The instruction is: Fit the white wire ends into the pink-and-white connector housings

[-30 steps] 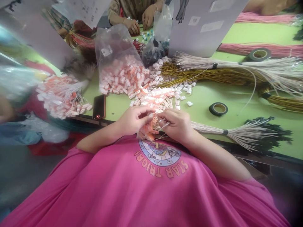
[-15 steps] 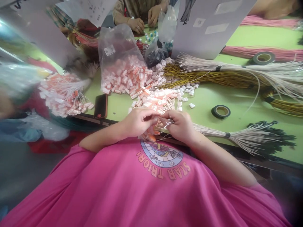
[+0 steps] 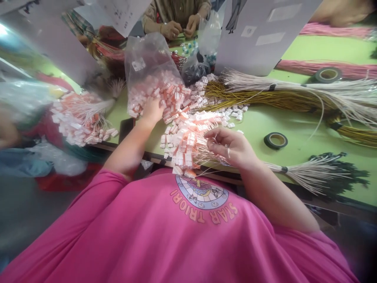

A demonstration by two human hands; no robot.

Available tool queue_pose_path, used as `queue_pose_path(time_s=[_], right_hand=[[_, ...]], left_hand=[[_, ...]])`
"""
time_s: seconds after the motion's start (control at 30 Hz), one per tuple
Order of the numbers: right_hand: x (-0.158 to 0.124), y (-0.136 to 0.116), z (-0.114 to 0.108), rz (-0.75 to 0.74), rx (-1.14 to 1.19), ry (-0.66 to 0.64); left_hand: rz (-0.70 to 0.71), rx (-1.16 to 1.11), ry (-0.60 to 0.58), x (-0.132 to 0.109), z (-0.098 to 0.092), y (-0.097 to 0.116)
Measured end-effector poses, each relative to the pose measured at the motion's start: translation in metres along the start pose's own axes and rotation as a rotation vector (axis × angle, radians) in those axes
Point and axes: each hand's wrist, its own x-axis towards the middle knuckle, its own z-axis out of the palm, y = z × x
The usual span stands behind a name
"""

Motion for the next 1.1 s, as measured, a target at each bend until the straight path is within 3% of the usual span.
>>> queue_pose_path(time_s=[0.1, 0.23, 0.33, 0.4, 0.57, 0.63, 0.83, 1.1], right_hand=[[0.001, 0.001, 0.001, -0.015, 0.033, 0.055], [0.003, 0.006, 0.003, -0.04, -0.056, 0.095], [0.005, 0.008, 0.006, -0.004, -0.118, 0.101], [0.005, 0.007, 0.008, 0.035, -0.15, 0.116], [0.003, 0.002, 0.011, 0.12, -0.163, 0.107], [0.002, 0.001, 0.013, 0.144, -0.169, 0.133], [0.0, 0.003, 0.016, 0.03, -0.213, 0.153], [-0.001, 0.003, 0.016, 0.014, -0.221, 0.127]], left_hand=[[-0.011, 0.163, 0.075, 0.003, 0.012, -0.004], [0.006, 0.141, 0.042, -0.005, 0.012, 0.005], [-0.039, 0.001, 0.108, -0.023, 0.0, 0.025], [-0.033, -0.181, 0.112, -0.047, -0.013, 0.051], [0.026, -0.719, -0.331, -0.123, -0.047, 0.126], [-0.008, -0.767, -0.392, -0.137, -0.051, 0.14], [-0.038, -0.765, -0.502, -0.131, -0.034, 0.133], [-0.058, -0.755, -0.49, -0.138, -0.029, 0.135]])
